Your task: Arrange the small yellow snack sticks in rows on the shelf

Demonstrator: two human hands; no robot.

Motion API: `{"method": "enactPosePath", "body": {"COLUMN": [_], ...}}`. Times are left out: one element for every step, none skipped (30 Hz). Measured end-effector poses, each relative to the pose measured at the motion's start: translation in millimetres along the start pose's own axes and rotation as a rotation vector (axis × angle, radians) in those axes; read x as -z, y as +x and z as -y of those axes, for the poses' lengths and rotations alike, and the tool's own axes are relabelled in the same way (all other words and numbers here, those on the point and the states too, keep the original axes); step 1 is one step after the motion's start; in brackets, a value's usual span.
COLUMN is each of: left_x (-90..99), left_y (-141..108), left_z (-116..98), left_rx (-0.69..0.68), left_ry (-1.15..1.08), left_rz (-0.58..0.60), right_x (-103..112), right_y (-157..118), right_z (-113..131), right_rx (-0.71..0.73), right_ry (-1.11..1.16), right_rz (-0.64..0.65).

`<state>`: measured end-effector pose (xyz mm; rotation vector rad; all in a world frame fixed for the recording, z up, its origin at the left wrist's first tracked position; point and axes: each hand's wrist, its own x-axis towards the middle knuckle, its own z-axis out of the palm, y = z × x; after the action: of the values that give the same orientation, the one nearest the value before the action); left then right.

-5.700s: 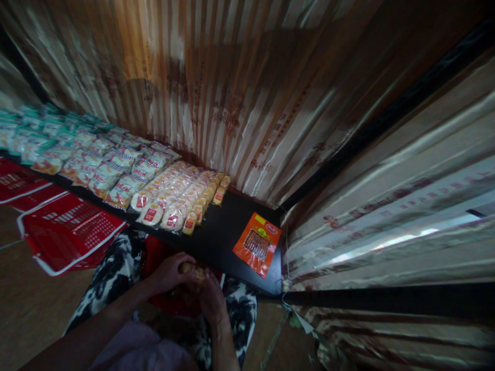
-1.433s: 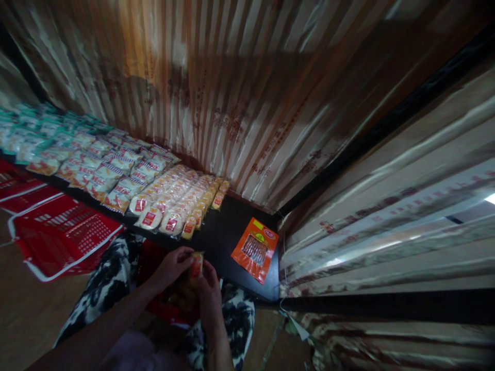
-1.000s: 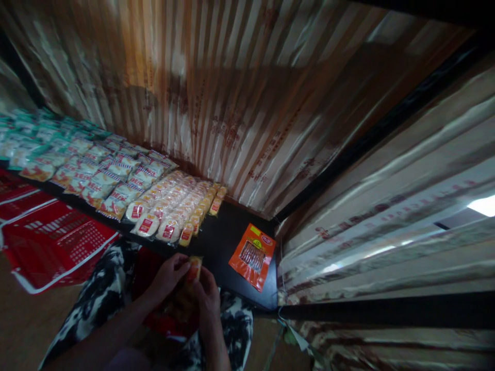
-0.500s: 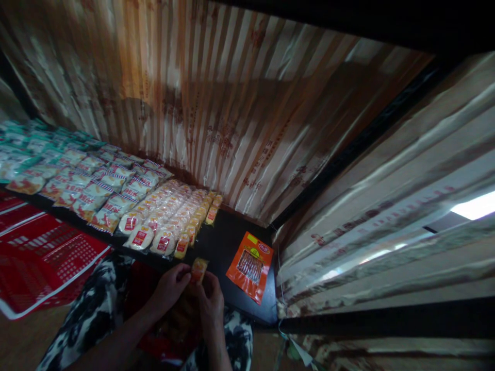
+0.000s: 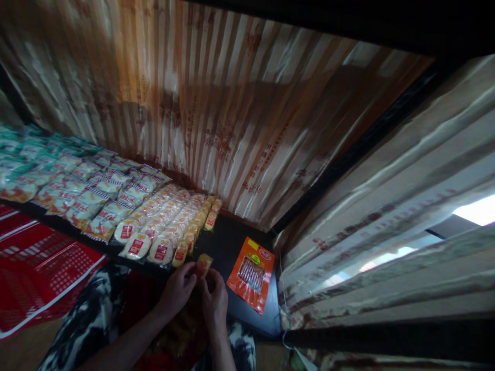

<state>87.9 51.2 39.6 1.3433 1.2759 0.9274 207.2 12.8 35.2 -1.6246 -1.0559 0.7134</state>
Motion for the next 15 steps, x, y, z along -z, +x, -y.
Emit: {"method": "enactPosePath", "body": {"left_x": [-1.7, -3.3, -4.8, -6.0, -6.9, -7.7, -8.3, -8.8, -9.3, -9.7, -10.1, -10.7, -11.3, -12.1, -13.0], "left_y": [1.3, 2.6, 3.8, 4.9, 5.9, 6.9, 7.7, 8.5, 9.2, 10.0, 10.7, 11.4, 12.1, 12.8, 13.5], "left_z": [-0.5, -0.9, -1.4, -1.8, -2.2, -2.6, -3.0, -3.4, -3.8, -4.1, -4.2, -4.3, -4.1, -3.9, -3.6], "left_rx": [-0.011, -0.021, -0.028, -0.029, -0.025, -0.017, -0.007, 0.004, 0.014, 0.020, 0.022, 0.018, 0.009, -0.002, -0.014], "left_ry": [-0.012, -0.022, -0.029, -0.033, -0.038, -0.042, -0.045, -0.046, -0.041, -0.033, -0.022, -0.010, 0.002, 0.014, 0.023], "left_rz": [0.004, 0.009, 0.013, 0.013, 0.009, 0.004, 0.002, 0.002, 0.002, 0.004, 0.006, 0.004, 0.000, -0.006, -0.013], "right_x": [0.0, -0.2, -0.6, -1.1, -1.7, -2.4, -3.1, -3.7, -4.3, -4.7, -4.9, -5.0, -5.1, -5.1, -5.2], "right_y": [2.6, 5.0, 7.2, 9.2, 11.0, 12.4, 13.5, 14.4, 15.1, 15.7, 16.3, 17.0, 18.0, 19.2, 20.7], "right_z": [0.0, 0.1, 0.3, 0.6, 0.8, 1.0, 1.2, 1.6, 2.0, 2.5, 3.0, 3.5, 4.0, 4.4, 4.7], "right_rx": [0.005, 0.004, 0.000, -0.007, -0.013, -0.018, -0.020, -0.021, -0.024, -0.029, -0.034, -0.038, -0.042, -0.045, -0.046], "right_ry": [-0.014, -0.026, -0.035, -0.042, -0.050, -0.060, -0.071, -0.082, -0.091, -0.095, -0.095, -0.092, -0.088, -0.084, -0.081], "right_rz": [-0.007, -0.011, -0.011, -0.004, -0.001, -0.003, -0.010, -0.019, -0.024, -0.024, -0.015, -0.003, 0.006, 0.015, 0.021]}}
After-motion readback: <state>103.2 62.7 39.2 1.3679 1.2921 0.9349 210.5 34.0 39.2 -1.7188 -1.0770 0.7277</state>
